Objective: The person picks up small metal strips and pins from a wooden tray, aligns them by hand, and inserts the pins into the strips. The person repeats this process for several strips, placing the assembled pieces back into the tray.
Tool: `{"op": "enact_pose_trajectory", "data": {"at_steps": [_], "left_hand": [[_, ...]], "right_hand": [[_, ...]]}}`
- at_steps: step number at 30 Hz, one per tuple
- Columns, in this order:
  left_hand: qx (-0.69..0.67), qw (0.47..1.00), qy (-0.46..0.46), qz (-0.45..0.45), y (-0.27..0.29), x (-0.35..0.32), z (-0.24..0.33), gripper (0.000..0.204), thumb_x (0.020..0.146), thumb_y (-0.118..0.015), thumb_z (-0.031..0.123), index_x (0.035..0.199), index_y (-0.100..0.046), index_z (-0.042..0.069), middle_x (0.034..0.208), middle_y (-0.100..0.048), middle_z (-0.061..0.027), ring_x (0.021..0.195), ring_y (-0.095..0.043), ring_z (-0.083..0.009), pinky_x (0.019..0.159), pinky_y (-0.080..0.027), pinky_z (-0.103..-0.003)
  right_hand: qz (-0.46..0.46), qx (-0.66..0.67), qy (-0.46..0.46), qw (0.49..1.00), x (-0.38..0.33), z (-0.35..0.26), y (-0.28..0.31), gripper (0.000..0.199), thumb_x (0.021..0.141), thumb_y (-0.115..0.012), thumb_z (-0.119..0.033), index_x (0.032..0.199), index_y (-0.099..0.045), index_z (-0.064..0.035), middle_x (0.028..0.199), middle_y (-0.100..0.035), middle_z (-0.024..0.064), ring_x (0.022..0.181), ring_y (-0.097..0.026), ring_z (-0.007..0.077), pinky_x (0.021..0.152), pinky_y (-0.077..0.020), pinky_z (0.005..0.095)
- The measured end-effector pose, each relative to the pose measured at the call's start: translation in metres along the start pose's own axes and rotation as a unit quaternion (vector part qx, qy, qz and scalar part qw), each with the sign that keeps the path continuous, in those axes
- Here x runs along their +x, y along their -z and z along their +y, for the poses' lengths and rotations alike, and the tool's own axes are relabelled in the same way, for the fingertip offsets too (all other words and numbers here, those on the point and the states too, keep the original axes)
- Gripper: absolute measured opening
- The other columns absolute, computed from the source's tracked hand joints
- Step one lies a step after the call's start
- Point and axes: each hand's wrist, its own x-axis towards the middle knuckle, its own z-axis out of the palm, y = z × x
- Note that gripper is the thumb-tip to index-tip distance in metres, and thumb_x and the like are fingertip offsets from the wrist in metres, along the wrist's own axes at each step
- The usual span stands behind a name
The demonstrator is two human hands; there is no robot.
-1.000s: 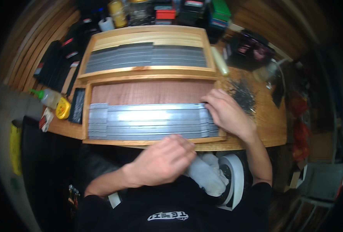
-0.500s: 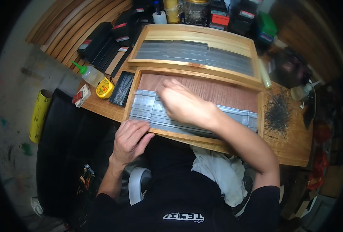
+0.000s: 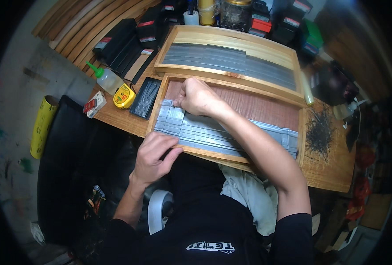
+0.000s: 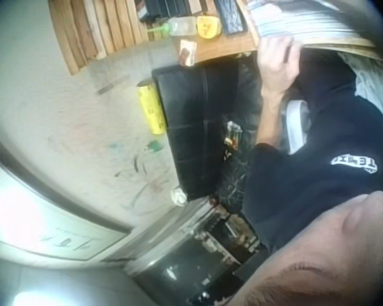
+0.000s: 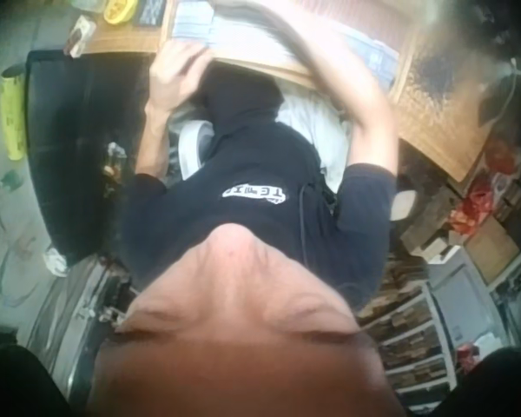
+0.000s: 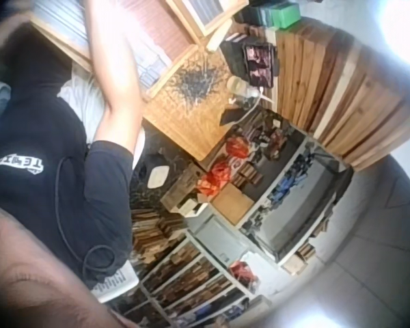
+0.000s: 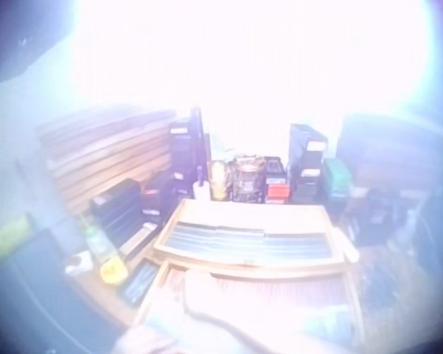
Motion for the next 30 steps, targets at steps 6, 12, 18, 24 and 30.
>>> {"op": "enact_pose_trajectory", "data": {"at_steps": [6, 12, 18, 24, 30], "left_hand": [[-0.261, 0.927, 0.221, 0.158, 0.003, 0.034, -0.018, 0.043, 0.095, -0.073, -0.002, 0.135, -0.06, -0.006, 0.111, -0.075, -0.0133, 0.097, -0.073, -0.0173, 0.088, -0.059, -0.029], [-0.224, 0.901, 0.297, -0.223, 0.042, 0.061, -0.035, 0.018, 0.092, -0.079, 0.003, 0.108, -0.077, -0.004, 0.088, -0.076, -0.0022, 0.073, -0.064, -0.0049, 0.067, -0.051, -0.022], [-0.272, 0.93, 0.248, 0.002, 0.033, 0.045, -0.025, 0.008, 0.096, -0.074, 0.003, 0.101, -0.073, -0.003, 0.089, -0.073, -0.0023, 0.075, -0.065, -0.0049, 0.067, -0.05, -0.02], [-0.458, 0.844, 0.243, -0.136, 0.005, 0.015, 0.054, 0.015, 0.099, -0.068, 0.002, 0.111, -0.068, -0.007, 0.1, -0.078, -0.0177, 0.084, -0.077, -0.0201, 0.072, -0.062, -0.03], [-0.515, 0.637, 0.504, -0.272, -0.096, -0.035, 0.09, 0.016, 0.1, -0.069, 0.003, 0.115, -0.069, -0.004, 0.103, -0.077, -0.0178, 0.093, -0.078, -0.0256, 0.077, -0.067, -0.033]], "right_hand": [[0.046, 0.075, 0.129, 0.988, -0.031, -0.013, 0.006, 0.022, 0.094, -0.077, -0.015, 0.09, -0.077, 0.0064, 0.085, -0.076, 0.0231, 0.081, -0.077, 0.027, 0.076, -0.0607, 0.0391], [0.213, -0.032, 0.35, 0.912, -0.061, -0.018, -0.015, 0.016, 0.085, -0.077, -0.012, 0.084, -0.067, 0.0, 0.082, -0.063, 0.0171, 0.084, -0.066, 0.0359, 0.076, -0.0558, 0.0442], [0.283, -0.001, 0.34, 0.897, -0.105, -0.033, 0.003, 0.035, 0.087, -0.077, -0.015, 0.113, -0.059, -0.0001, 0.098, -0.055, 0.0173, 0.095, -0.061, 0.0337, 0.081, -0.0534, 0.0434], [0.1, 0.097, 0.328, 0.934, -0.245, 0.016, -0.021, 0.029, 0.093, -0.07, -0.004, 0.12, -0.06, 0.0008, 0.098, -0.058, 0.0153, 0.081, -0.067, 0.0292, 0.067, -0.058, 0.0365], [0.127, 0.291, 0.14, 0.938, -0.342, 0.09, -0.103, 0.023, 0.09, -0.077, -0.002, 0.113, -0.075, 0.0011, 0.103, -0.076, 0.0146, 0.087, -0.076, 0.0251, 0.075, -0.0612, 0.0326]]}}
